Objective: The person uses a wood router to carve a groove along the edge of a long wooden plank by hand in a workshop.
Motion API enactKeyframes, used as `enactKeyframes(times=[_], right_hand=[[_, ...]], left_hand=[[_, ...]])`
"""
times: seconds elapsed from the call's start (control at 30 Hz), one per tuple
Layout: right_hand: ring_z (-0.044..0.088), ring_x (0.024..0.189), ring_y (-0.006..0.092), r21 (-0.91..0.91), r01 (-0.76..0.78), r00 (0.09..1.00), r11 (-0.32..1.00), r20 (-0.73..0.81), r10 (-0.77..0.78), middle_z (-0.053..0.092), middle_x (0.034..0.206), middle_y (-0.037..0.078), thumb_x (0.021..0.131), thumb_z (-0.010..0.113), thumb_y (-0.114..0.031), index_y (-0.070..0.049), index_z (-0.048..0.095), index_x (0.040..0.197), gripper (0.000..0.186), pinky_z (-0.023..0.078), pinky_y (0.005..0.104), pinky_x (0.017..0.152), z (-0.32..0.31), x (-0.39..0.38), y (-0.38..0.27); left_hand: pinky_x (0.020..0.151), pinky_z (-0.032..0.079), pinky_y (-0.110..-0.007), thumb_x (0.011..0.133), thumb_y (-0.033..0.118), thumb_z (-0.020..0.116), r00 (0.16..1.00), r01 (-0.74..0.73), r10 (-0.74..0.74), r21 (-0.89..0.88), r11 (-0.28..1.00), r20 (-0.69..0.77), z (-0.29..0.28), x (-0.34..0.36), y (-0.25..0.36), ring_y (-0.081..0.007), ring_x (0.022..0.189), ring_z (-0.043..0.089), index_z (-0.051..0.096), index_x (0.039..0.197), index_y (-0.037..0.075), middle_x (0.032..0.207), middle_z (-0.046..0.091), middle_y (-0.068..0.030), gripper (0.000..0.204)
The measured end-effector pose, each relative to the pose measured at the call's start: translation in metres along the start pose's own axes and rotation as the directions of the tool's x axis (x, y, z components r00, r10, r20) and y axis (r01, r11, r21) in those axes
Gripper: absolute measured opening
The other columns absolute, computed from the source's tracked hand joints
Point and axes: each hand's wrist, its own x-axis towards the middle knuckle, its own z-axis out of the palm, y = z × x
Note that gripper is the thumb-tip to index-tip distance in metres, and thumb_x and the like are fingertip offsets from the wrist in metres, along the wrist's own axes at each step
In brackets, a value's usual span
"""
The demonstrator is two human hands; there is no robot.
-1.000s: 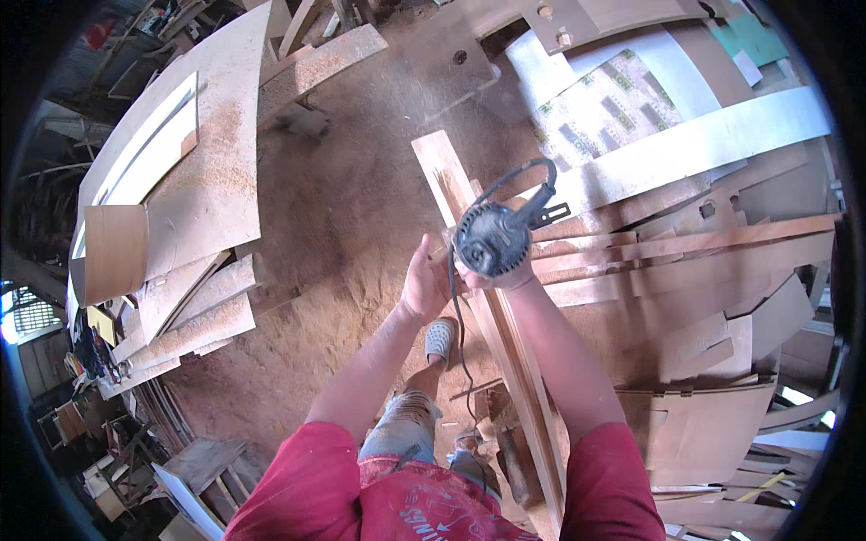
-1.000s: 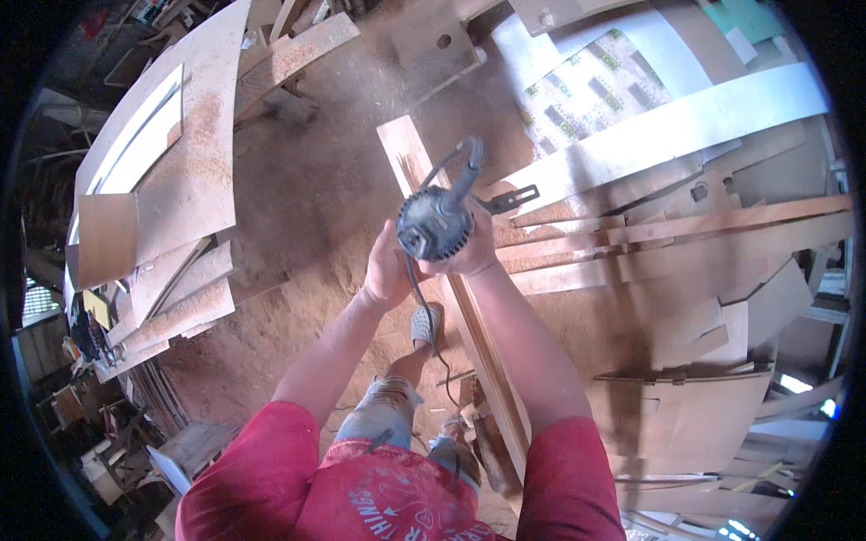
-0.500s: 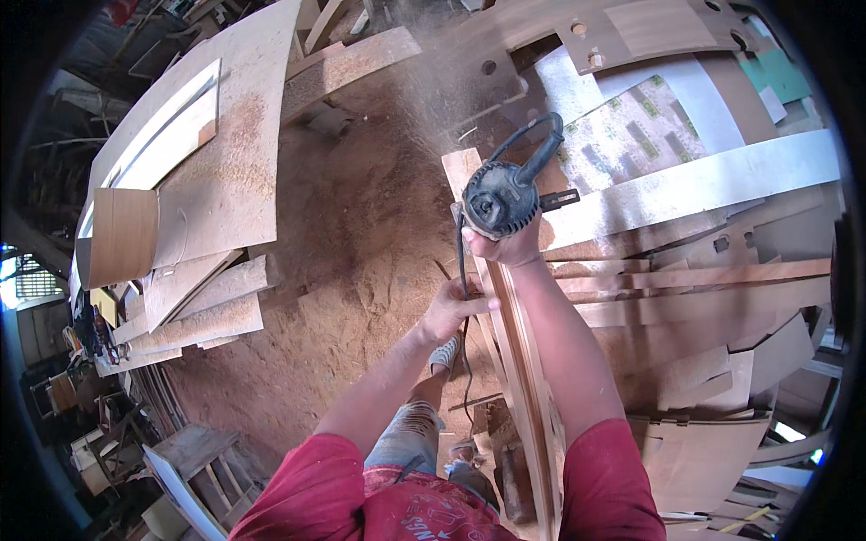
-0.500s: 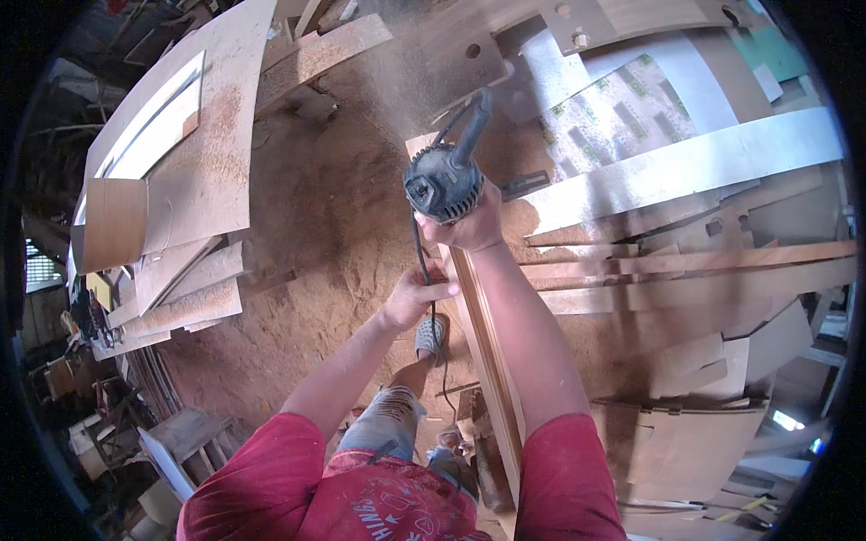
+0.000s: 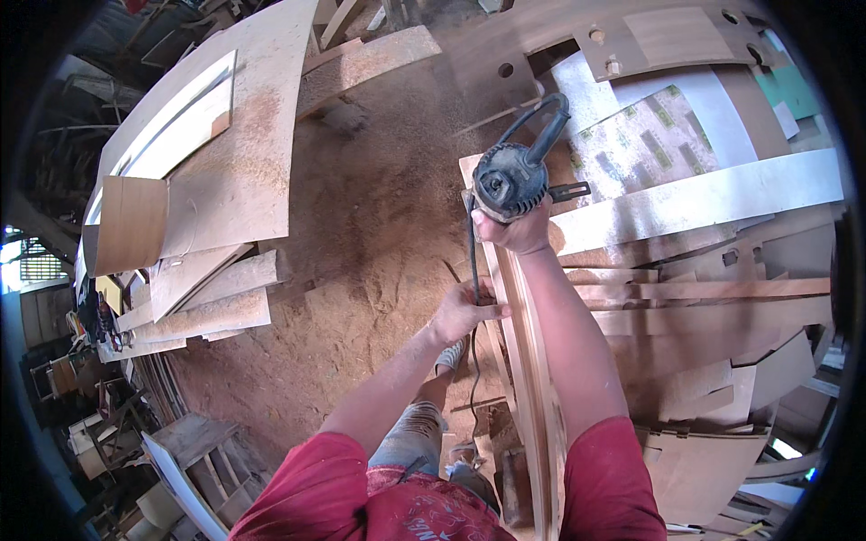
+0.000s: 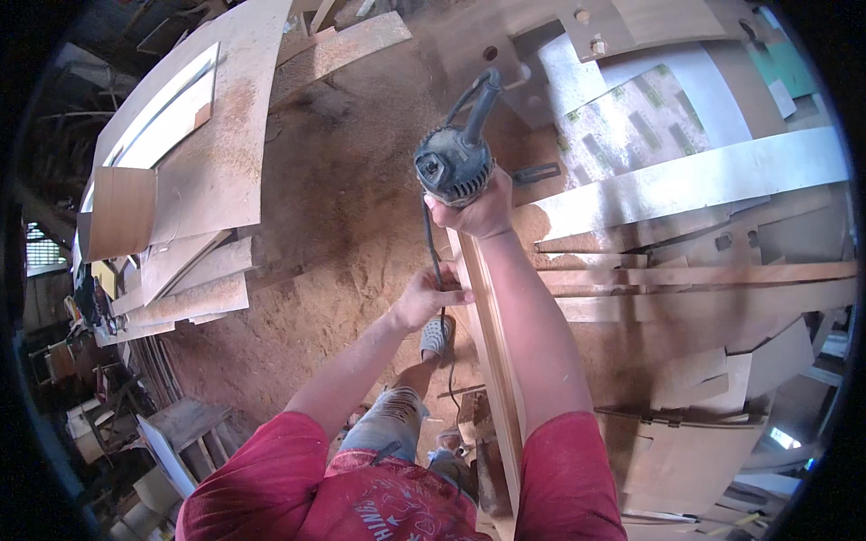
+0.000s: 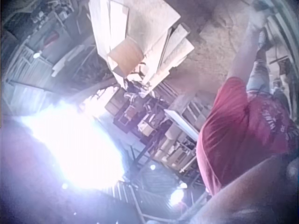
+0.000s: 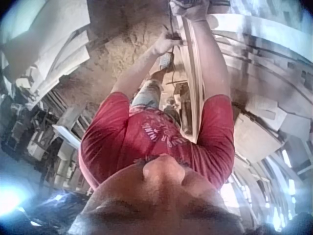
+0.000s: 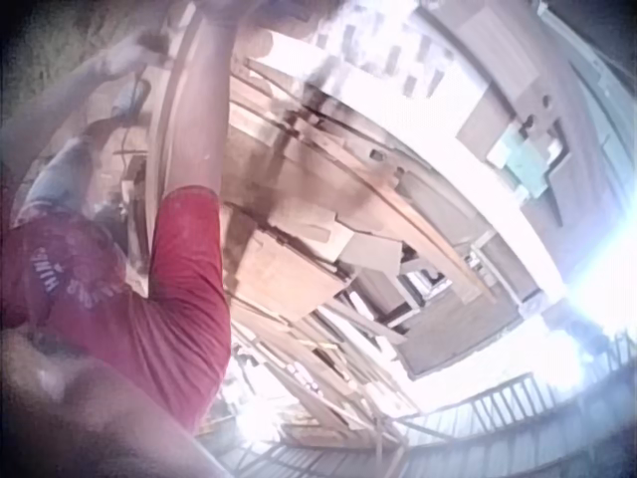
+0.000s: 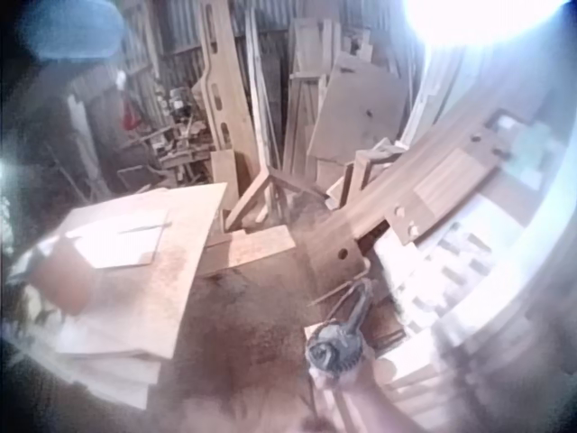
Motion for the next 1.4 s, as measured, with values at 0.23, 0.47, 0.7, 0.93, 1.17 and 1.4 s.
enactKeyframes(times=[0.23,0.47,0.7,0.93,1.17,1.4], right_hand=[[0.078,0.099,0.0152,-0.068,0.048,0.999,0.997,0.005,-0.047,0.081,0.109,0.005,0.069,0.093,-0.027,-0.005,0.075,0.117,0.056,0.063,0.0336,0.092,-0.003,0.009,0.007],[0.078,0.1,0.0157,0.047,0.009,1.0,0.999,-0.003,-0.009,0.081,0.109,0.006,0.069,0.093,-0.027,-0.003,0.073,0.117,0.057,0.063,0.0331,0.092,0.003,0.009,0.003],[0.074,0.093,0.0218,0.223,0.108,0.991,0.969,0.057,-0.124,0.074,0.116,0.013,0.086,0.081,-0.016,-0.002,0.059,0.138,0.058,0.063,0.0375,0.072,0.005,-0.006,0.029],[0.071,0.084,0.026,0.207,-0.213,0.977,0.955,0.064,0.204,0.072,0.117,0.018,0.102,0.066,-0.022,-0.002,0.057,0.139,0.042,0.059,0.0412,0.068,0.005,-0.013,0.032],[0.077,0.099,0.0157,0.256,0.052,0.995,0.965,-0.096,-0.028,0.08,0.11,0.006,0.075,0.091,-0.026,-0.001,0.069,0.125,0.06,0.064,0.037,0.087,0.006,0.012,-0.015],[0.074,0.11,0.0214,-0.106,0.221,0.975,0.969,0.004,-0.222,0.076,0.116,0.008,0.074,0.09,-0.03,-0.004,0.068,0.125,0.061,0.058,0.038,0.103,-0.004,-0.027,0.009]], left_hand=[[0.091,0.059,-0.03,0.091,0.008,0.09,0.999,0.026,-0.028,0.053,0.998,0.022,-0.001,0.002,0.0,-0.0122,0.094,0.073,0.063,0.118,0.005,0.102,0.074,-0.0024,0.039],[0.095,0.06,-0.032,0.093,-0.001,0.084,0.998,0.045,-0.048,0.069,0.997,0.039,-0.004,0.003,0.0,-0.0155,0.103,0.075,0.064,0.12,0.002,0.11,0.076,-0.0066,0.033],[0.092,0.058,-0.029,0.089,0.001,0.087,0.999,0.045,-0.045,-0.01,0.999,-0.018,-0.004,0.0,-0.006,-0.0141,0.096,0.074,0.062,0.113,0.005,0.101,0.076,-0.0061,0.035],[0.093,0.059,-0.03,0.09,0.001,0.087,1.0,0.018,-0.018,-0.037,0.999,-0.012,-0.003,0.0,-0.009,-0.0148,0.097,0.075,0.063,0.113,0.003,0.103,0.077,-0.0061,0.033],[0.093,0.06,-0.031,0.089,0.001,0.088,0.999,0.031,-0.03,0.028,0.999,-0.024,-0.002,0.006,-0.012,-0.0156,0.099,0.076,0.065,0.118,0.0,0.105,0.077,-0.0065,0.037],[0.098,0.059,-0.033,0.089,0.004,0.09,1.0,0.021,-0.021,0.01,1.0,0.006,-0.007,-0.004,-0.007,-0.0162,0.105,0.074,0.066,0.122,-0.001,0.112,0.077,-0.0082,0.041]])
